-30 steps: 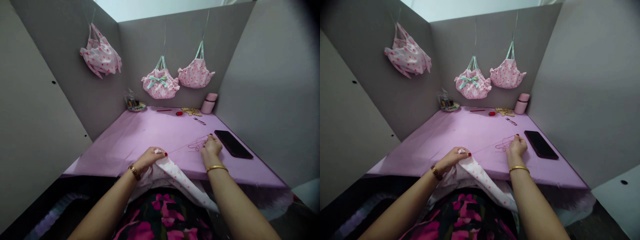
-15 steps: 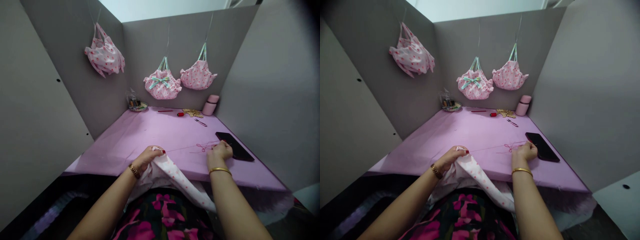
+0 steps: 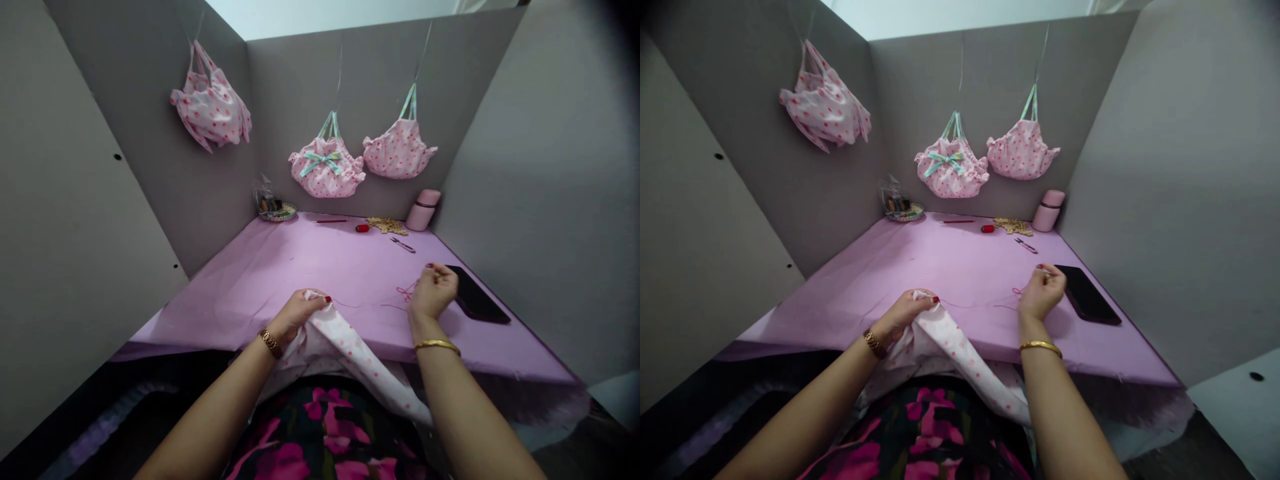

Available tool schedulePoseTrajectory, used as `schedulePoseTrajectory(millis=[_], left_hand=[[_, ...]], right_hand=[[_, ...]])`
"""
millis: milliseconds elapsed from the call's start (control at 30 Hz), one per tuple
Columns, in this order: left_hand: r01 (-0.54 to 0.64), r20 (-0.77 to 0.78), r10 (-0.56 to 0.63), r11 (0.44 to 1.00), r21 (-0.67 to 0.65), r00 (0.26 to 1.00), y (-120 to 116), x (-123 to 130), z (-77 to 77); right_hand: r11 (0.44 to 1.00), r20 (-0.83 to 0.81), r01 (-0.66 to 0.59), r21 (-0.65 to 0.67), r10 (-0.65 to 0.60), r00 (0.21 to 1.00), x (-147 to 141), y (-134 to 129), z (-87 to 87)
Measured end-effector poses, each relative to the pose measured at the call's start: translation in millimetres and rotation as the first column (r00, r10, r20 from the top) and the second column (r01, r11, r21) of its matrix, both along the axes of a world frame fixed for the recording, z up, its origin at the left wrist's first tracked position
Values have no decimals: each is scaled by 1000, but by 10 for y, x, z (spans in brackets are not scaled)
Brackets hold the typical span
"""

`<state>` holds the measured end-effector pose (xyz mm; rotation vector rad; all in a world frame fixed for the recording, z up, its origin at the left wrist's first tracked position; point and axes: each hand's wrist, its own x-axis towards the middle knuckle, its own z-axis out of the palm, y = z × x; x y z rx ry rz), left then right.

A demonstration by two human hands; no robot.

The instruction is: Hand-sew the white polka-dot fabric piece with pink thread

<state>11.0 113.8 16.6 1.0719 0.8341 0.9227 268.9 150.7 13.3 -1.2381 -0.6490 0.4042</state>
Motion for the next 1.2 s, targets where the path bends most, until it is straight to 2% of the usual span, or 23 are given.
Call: schedulePoseTrajectory(millis=[67,100,133,200,267,300,367,500,733,933,1000,1133,1200], left_hand=[[-6,-15,7,1000,23,1000,-1,22,-15],[-6,-22,7,999,33,1000,0,30,-20],[-7,-28,9,999,42,1000,2,35,-25],[-18,-41,21,998,58,999,10,42,-34],[-38,-54,42,997,74,998,17,48,-43],[-49,-61,54,995,81,997,20,53,-48],[-61,-75,68,994,95,995,20,67,-55],[-59,-100,71,990,125,992,9,99,-68],[-72,-158,101,980,183,982,14,109,-86],[-86,-182,125,974,210,975,22,114,-112],[-89,-188,132,971,221,973,23,116,-114],[-76,-196,123,969,235,973,21,118,-100],[-66,-195,114,969,236,974,14,118,-85]], right_hand=[[972,117,-232,-28,234,965,-212,-77,34],[928,168,-365,-71,372,913,-327,-126,41],[859,204,-496,-130,512,834,-441,-180,42],[672,230,-694,-259,740,632,-645,-289,30],[504,221,-790,-350,864,453,-785,-377,6],[449,218,-811,-376,893,393,-824,-408,-7],[395,220,-826,-401,917,332,-843,-442,-26],[406,247,-810,-423,912,327,-757,-456,-28],[475,281,-772,-422,878,387,-729,-458,-58],[648,269,-713,-266,761,591,-767,-543,32],[639,241,-730,-242,768,593,-816,-577,50],[554,181,-789,-265,833,524,-938,-576,-65],[557,173,-785,-271,831,529,-967,-553,-156]])
